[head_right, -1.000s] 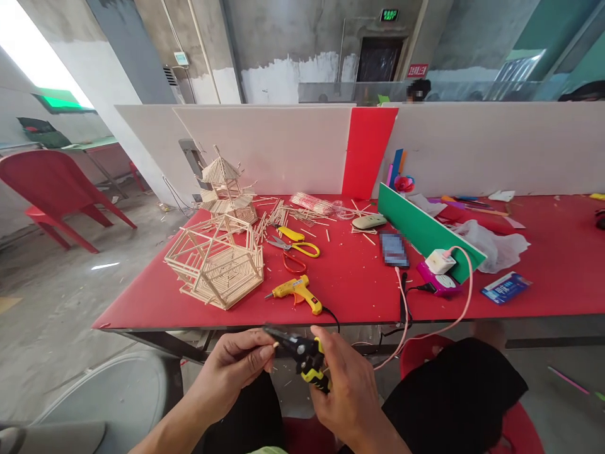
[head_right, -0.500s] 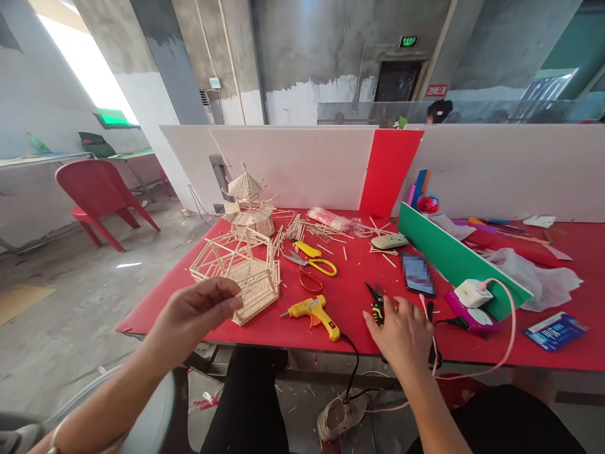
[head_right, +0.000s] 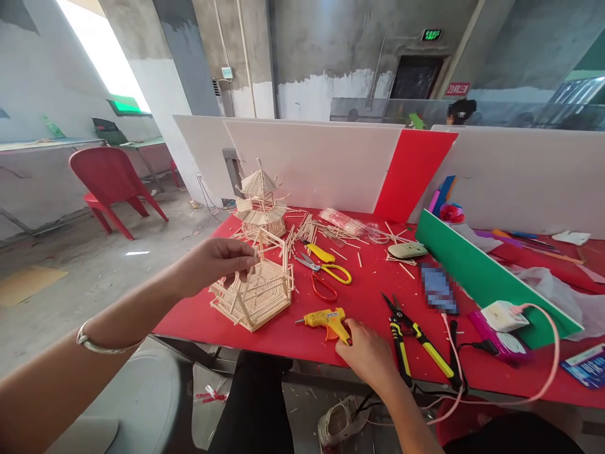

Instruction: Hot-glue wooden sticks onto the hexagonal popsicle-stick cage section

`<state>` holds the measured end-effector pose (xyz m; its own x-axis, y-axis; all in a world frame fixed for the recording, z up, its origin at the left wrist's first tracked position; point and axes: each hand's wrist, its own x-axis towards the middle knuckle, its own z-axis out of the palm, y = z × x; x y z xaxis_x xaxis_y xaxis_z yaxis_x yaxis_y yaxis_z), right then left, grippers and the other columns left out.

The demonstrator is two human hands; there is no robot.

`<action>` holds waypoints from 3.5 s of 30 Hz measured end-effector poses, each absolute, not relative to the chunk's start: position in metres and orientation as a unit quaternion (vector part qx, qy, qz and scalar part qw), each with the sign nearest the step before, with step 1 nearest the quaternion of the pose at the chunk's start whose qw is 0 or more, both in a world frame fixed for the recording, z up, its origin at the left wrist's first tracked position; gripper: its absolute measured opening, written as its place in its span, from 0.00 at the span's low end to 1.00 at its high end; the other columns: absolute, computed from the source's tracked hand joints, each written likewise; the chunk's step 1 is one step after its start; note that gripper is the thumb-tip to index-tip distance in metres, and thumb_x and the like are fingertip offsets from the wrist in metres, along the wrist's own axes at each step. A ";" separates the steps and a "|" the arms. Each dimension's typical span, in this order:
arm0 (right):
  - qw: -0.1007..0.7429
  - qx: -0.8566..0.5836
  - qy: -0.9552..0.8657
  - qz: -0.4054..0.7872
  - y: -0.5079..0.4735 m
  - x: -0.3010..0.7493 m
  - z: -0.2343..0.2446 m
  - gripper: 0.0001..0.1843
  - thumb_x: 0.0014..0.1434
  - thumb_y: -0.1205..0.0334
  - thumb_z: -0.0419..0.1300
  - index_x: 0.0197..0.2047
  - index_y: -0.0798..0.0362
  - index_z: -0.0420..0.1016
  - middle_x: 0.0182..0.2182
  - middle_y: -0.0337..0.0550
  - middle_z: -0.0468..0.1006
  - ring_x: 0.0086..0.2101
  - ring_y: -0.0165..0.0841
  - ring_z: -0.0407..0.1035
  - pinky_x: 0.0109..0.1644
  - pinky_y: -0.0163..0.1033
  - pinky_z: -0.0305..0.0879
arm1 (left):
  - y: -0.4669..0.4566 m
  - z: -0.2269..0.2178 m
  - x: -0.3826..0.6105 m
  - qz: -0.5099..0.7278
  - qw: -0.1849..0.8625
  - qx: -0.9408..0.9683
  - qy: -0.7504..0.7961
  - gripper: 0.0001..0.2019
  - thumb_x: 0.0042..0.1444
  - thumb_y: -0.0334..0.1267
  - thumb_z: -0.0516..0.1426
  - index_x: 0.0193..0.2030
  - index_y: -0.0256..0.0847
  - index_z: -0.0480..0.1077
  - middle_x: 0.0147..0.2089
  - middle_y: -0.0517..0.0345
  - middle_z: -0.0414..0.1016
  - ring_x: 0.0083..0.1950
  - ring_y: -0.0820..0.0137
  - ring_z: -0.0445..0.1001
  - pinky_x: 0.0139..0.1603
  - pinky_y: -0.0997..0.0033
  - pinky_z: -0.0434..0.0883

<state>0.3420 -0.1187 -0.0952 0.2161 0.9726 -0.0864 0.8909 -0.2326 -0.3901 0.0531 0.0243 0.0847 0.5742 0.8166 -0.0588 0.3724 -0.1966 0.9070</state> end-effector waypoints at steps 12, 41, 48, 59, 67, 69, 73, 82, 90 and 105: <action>0.500 -0.638 -0.451 0.373 -0.137 0.288 -0.047 0.20 0.62 0.43 0.57 0.44 0.52 0.69 0.24 0.37 0.71 0.26 0.34 0.68 0.33 0.38 0.68 | 0.049 0.081 0.065 0.188 0.406 0.806 0.388 0.09 0.53 0.39 0.61 0.36 0.39 0.81 0.20 0.62 0.71 0.23 0.75 0.67 0.22 0.76 0.59; 0.481 -0.640 -0.543 0.251 -0.116 0.226 -0.036 0.23 0.61 0.40 0.59 0.44 0.53 0.71 0.29 0.43 0.79 0.29 0.36 0.74 0.32 0.36 0.71 | 0.063 0.075 0.071 0.165 0.443 0.780 0.410 0.03 0.45 0.34 0.63 0.27 0.39 0.79 0.22 0.57 0.76 0.24 0.71 0.74 0.29 0.70 0.68; 0.480 -0.649 -0.538 0.244 -0.104 0.212 -0.038 0.26 0.59 0.39 0.61 0.46 0.55 0.72 0.30 0.45 0.80 0.26 0.34 0.73 0.30 0.36 0.70 | 0.062 0.076 0.064 0.148 0.433 0.776 0.433 0.05 0.47 0.37 0.63 0.30 0.38 0.79 0.23 0.58 0.77 0.24 0.72 0.74 0.29 0.71 0.67; 0.479 -0.662 -0.546 0.186 -0.099 0.212 -0.045 0.22 0.60 0.42 0.61 0.45 0.53 0.73 0.31 0.46 0.83 0.29 0.37 0.77 0.32 0.37 0.72 | 0.065 0.073 0.057 0.128 0.424 0.785 0.433 0.08 0.48 0.41 0.62 0.33 0.39 0.78 0.25 0.59 0.78 0.27 0.72 0.75 0.33 0.70 0.69; 0.468 -0.677 -0.552 0.137 -0.099 0.209 -0.042 0.24 0.58 0.40 0.61 0.41 0.55 0.73 0.23 0.40 0.78 0.21 0.32 0.71 0.25 0.34 0.66 | 0.064 0.074 0.056 0.118 0.419 0.788 0.436 0.09 0.49 0.42 0.62 0.33 0.39 0.78 0.24 0.58 0.77 0.27 0.71 0.74 0.31 0.70 0.66; 0.458 -0.686 -0.557 0.098 -0.097 0.209 -0.044 0.23 0.58 0.40 0.61 0.39 0.54 0.73 0.20 0.37 0.74 0.19 0.31 0.67 0.23 0.34 0.63 | 0.064 0.074 0.056 0.118 0.422 0.787 0.435 0.09 0.49 0.41 0.62 0.33 0.39 0.78 0.24 0.58 0.77 0.27 0.71 0.74 0.30 0.70 0.66; 0.450 -0.693 -0.562 0.036 -0.094 0.209 -0.048 0.17 0.58 0.46 0.60 0.36 0.53 0.72 0.17 0.32 0.67 0.17 0.29 0.62 0.23 0.34 0.59 | 0.066 0.072 0.056 0.120 0.424 0.785 0.435 0.10 0.48 0.42 0.61 0.34 0.39 0.78 0.25 0.57 0.78 0.28 0.71 0.75 0.30 0.70 0.65; 0.452 -0.684 -0.572 0.020 -0.093 0.210 -0.050 0.11 0.57 0.54 0.57 0.36 0.53 0.70 0.17 0.32 0.68 0.17 0.30 0.64 0.22 0.34 0.59 | 0.066 0.070 0.057 0.114 0.422 0.782 0.444 0.10 0.48 0.42 0.62 0.35 0.40 0.79 0.24 0.58 0.77 0.28 0.72 0.73 0.31 0.70 0.64; 0.442 -0.695 -0.565 0.045 -0.093 0.211 -0.051 0.10 0.56 0.55 0.56 0.37 0.53 0.70 0.18 0.34 0.71 0.18 0.32 0.68 0.23 0.35 0.61 | 0.066 0.069 0.056 0.117 0.429 0.784 0.432 0.09 0.48 0.42 0.62 0.34 0.40 0.78 0.25 0.58 0.78 0.28 0.71 0.75 0.32 0.69 0.66; 0.450 -0.700 -0.551 0.063 -0.095 0.209 -0.048 0.10 0.55 0.56 0.55 0.36 0.52 0.70 0.17 0.34 0.70 0.17 0.32 0.66 0.22 0.35 0.60 | 0.066 0.069 0.058 0.123 0.439 0.781 0.428 0.08 0.46 0.41 0.62 0.31 0.40 0.77 0.24 0.59 0.77 0.27 0.72 0.76 0.32 0.70 0.66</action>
<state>0.2095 -0.0946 -0.0479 0.3846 0.8286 0.4069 0.7147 0.0117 -0.6994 0.0583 0.0655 0.0688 0.6043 0.7752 -0.1840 0.5601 -0.2491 0.7901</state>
